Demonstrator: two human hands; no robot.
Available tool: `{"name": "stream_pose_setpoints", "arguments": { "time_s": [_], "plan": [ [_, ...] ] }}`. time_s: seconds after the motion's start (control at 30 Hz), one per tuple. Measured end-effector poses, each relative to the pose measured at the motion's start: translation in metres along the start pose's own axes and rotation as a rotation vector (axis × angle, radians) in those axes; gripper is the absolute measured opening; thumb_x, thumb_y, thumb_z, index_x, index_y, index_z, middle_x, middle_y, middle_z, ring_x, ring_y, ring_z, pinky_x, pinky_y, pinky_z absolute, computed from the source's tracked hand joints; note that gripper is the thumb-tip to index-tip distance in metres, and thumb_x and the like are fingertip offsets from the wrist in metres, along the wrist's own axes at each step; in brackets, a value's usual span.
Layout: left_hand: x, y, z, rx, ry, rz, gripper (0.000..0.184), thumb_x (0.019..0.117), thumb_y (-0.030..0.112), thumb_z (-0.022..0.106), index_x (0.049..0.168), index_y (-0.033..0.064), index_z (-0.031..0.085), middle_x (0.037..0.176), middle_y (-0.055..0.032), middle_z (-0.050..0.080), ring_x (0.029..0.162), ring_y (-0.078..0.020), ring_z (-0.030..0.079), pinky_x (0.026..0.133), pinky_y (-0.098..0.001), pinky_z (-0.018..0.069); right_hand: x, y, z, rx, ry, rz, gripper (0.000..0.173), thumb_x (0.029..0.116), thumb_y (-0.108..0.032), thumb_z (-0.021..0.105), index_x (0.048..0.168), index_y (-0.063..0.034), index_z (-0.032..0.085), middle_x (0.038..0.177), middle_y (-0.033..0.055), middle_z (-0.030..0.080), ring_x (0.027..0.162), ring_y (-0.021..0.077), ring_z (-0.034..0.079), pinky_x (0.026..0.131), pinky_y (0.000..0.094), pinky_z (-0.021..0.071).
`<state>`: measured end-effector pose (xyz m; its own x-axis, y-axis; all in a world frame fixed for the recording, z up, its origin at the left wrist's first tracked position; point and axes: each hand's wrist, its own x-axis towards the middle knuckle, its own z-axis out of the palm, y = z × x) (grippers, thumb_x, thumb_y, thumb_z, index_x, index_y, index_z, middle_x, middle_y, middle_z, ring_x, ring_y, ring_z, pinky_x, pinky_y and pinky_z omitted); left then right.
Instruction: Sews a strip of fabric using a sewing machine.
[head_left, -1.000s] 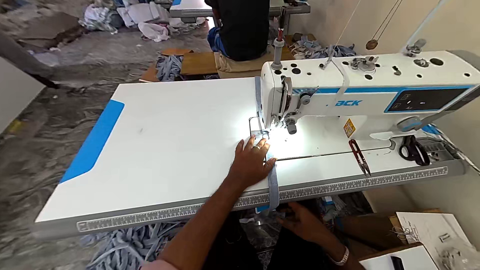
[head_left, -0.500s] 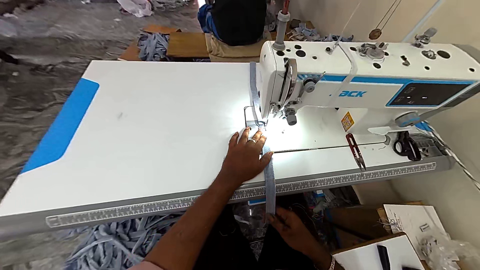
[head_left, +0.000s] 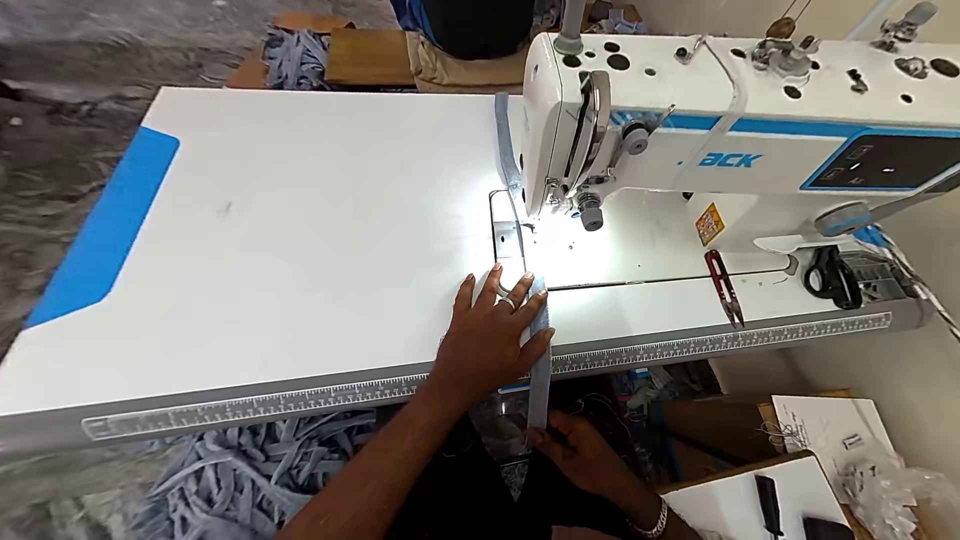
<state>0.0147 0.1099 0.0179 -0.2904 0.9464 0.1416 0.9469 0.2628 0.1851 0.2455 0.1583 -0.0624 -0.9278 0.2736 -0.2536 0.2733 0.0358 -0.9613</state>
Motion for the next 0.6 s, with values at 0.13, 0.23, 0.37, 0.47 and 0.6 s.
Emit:
{"name": "stream_pose_setpoints", "arguments": {
  "time_s": [0.13, 0.23, 0.37, 0.47, 0.6],
  "plan": [
    [-0.0003, -0.0004, -0.0001, 0.001, -0.001, 0.007, 0.063, 0.1025, 0.065, 0.028, 0.15, 0.0337, 0.054, 0.161, 0.0042, 0.045, 0.155, -0.036, 0.028, 0.121, -0.0673, 0.0173, -0.0012, -0.001, -0.0001, 0.035, -0.008, -0.008, 0.03, 0.1046, -0.032, 0.059, 0.113, -0.0049, 0.07, 0.097, 0.002, 0.071, 0.079, 0.0053, 0.064, 0.073, 0.0234, 0.0548],
    [-0.0003, -0.0007, -0.0001, -0.008, -0.011, 0.006, 0.063, 0.1024, 0.065, 0.027, 0.151, 0.0339, 0.054, 0.162, 0.0038, 0.044, 0.155, -0.0359, 0.026, 0.122, -0.0674, 0.0155, -0.0003, 0.0004, 0.0008, 0.039, -0.015, -0.026, 0.029, 0.1043, -0.03, 0.06, 0.111, -0.0046, 0.071, 0.093, 0.0018, 0.07, 0.077, 0.0046, 0.063, 0.071, 0.0227, 0.0538],
    [-0.0004, -0.001, 0.0001, -0.015, -0.009, 0.004, 0.063, 0.1022, 0.065, 0.028, 0.15, 0.0341, 0.054, 0.162, 0.0038, 0.044, 0.155, -0.0359, 0.027, 0.122, -0.0672, 0.0152, 0.0004, 0.0006, 0.0008, 0.031, -0.037, -0.03, 0.028, 0.1042, -0.03, 0.06, 0.109, -0.0048, 0.072, 0.092, 0.0015, 0.07, 0.078, 0.0037, 0.063, 0.072, 0.0215, 0.0535],
    [-0.0006, -0.0014, 0.0, -0.019, -0.011, 0.005, 0.063, 0.1018, 0.066, 0.028, 0.15, 0.0349, 0.054, 0.162, 0.0041, 0.043, 0.155, -0.0362, 0.026, 0.122, -0.0676, 0.0145, 0.0007, -0.0002, 0.0004, -0.005, -0.061, -0.036, 0.029, 0.1043, -0.031, 0.06, 0.11, -0.0054, 0.072, 0.093, 0.0016, 0.07, 0.079, 0.0036, 0.063, 0.073, 0.0217, 0.054],
    [-0.0001, -0.0018, 0.0002, -0.032, -0.001, 0.007, 0.062, 0.1021, 0.064, 0.03, 0.15, 0.0344, 0.055, 0.162, 0.0036, 0.044, 0.155, -0.0365, 0.026, 0.121, -0.0681, 0.0151, 0.0018, 0.0014, 0.0005, -0.044, -0.067, -0.086, 0.032, 0.1047, -0.034, 0.059, 0.104, -0.0046, 0.072, 0.09, 0.0032, 0.069, 0.079, 0.0072, 0.064, 0.075, 0.0258, 0.0549]
  ]
}}
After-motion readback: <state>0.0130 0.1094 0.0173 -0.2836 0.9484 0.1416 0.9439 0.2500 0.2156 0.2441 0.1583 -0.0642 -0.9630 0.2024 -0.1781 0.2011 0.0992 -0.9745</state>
